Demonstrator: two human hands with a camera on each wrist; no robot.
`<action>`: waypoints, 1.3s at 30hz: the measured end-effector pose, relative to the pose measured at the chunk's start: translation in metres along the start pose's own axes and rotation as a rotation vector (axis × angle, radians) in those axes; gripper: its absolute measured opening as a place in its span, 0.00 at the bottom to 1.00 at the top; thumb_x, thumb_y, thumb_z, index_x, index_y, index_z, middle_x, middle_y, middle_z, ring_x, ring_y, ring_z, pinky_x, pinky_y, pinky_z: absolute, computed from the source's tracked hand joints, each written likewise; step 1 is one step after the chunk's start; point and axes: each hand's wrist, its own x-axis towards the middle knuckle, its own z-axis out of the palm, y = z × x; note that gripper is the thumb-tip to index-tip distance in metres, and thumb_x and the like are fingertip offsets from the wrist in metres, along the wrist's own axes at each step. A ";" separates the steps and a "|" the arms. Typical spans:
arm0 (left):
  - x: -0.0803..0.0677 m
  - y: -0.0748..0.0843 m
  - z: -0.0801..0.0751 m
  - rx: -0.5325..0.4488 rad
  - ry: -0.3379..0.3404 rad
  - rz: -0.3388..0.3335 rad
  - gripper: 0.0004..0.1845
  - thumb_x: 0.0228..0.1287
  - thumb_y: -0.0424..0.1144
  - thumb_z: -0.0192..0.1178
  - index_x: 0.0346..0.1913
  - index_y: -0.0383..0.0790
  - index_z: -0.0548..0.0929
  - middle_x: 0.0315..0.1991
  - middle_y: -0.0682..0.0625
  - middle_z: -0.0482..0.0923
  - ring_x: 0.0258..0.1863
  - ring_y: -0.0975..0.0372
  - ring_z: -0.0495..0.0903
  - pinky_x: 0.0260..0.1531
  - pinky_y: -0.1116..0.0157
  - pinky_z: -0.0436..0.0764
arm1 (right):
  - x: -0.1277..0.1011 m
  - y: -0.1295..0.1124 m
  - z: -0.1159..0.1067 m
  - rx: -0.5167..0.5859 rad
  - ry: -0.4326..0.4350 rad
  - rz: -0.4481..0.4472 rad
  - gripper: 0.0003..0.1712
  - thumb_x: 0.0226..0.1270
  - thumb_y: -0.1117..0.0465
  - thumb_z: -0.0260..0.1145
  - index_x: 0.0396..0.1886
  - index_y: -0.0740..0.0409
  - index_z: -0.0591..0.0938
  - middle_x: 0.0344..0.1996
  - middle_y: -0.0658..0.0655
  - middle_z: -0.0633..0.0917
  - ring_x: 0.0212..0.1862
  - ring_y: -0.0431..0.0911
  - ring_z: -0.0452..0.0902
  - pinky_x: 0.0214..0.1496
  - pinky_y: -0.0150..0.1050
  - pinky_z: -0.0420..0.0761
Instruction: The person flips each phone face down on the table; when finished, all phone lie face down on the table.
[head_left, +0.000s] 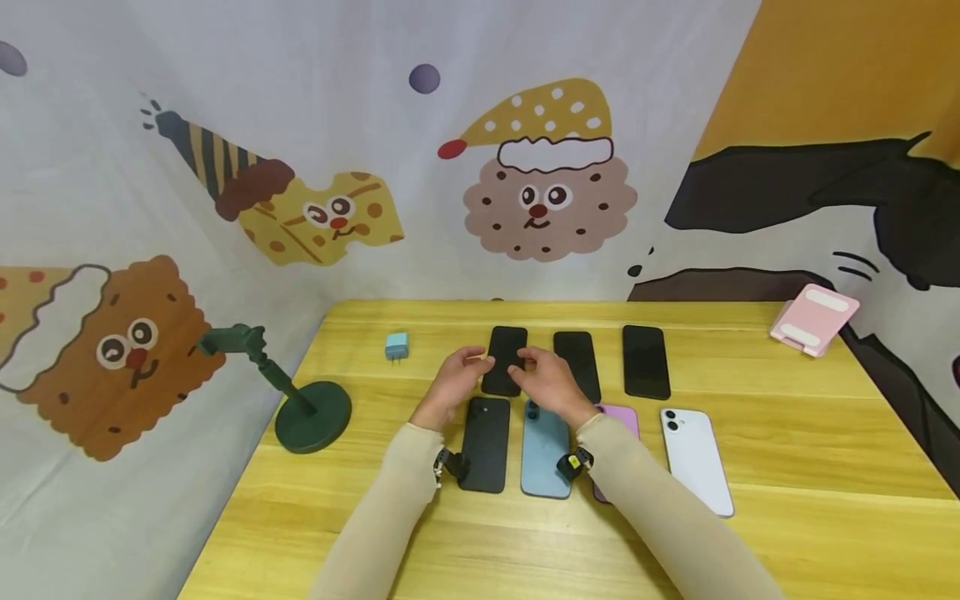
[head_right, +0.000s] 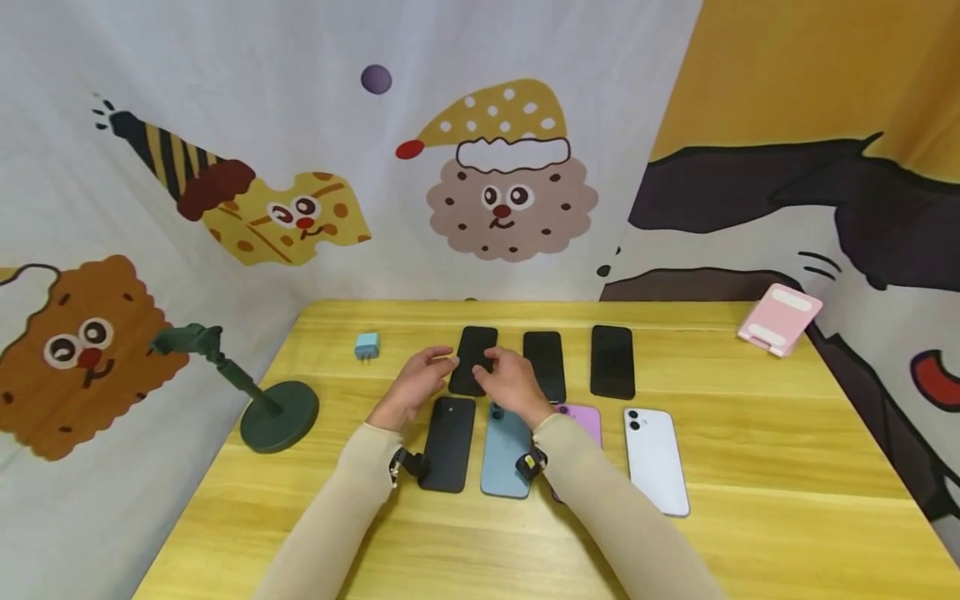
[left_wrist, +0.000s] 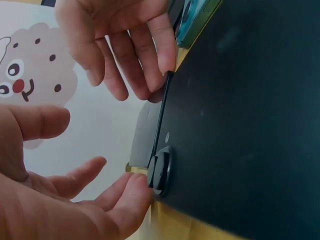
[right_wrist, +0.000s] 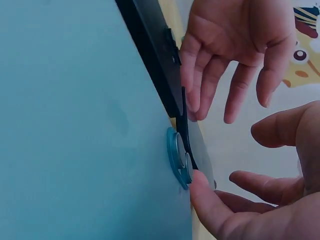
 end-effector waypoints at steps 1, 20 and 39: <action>0.001 0.000 0.001 -0.008 -0.002 -0.001 0.30 0.80 0.47 0.60 0.77 0.39 0.71 0.74 0.38 0.72 0.73 0.44 0.73 0.72 0.43 0.73 | 0.001 0.000 0.000 0.017 0.003 0.007 0.33 0.79 0.50 0.65 0.76 0.61 0.75 0.69 0.66 0.81 0.70 0.61 0.78 0.66 0.59 0.81; 0.008 0.002 0.000 -0.146 0.002 -0.012 0.30 0.81 0.40 0.57 0.80 0.38 0.66 0.67 0.34 0.78 0.60 0.42 0.83 0.55 0.51 0.85 | 0.001 -0.004 0.001 0.084 -0.012 0.059 0.34 0.79 0.50 0.65 0.77 0.60 0.73 0.71 0.65 0.79 0.71 0.59 0.76 0.67 0.56 0.82; 0.013 0.004 0.003 -0.264 -0.134 0.007 0.26 0.80 0.33 0.58 0.77 0.39 0.72 0.69 0.34 0.77 0.66 0.43 0.82 0.65 0.49 0.82 | 0.008 -0.002 0.009 0.467 -0.072 0.092 0.31 0.85 0.52 0.58 0.78 0.65 0.70 0.69 0.67 0.79 0.68 0.60 0.80 0.59 0.50 0.88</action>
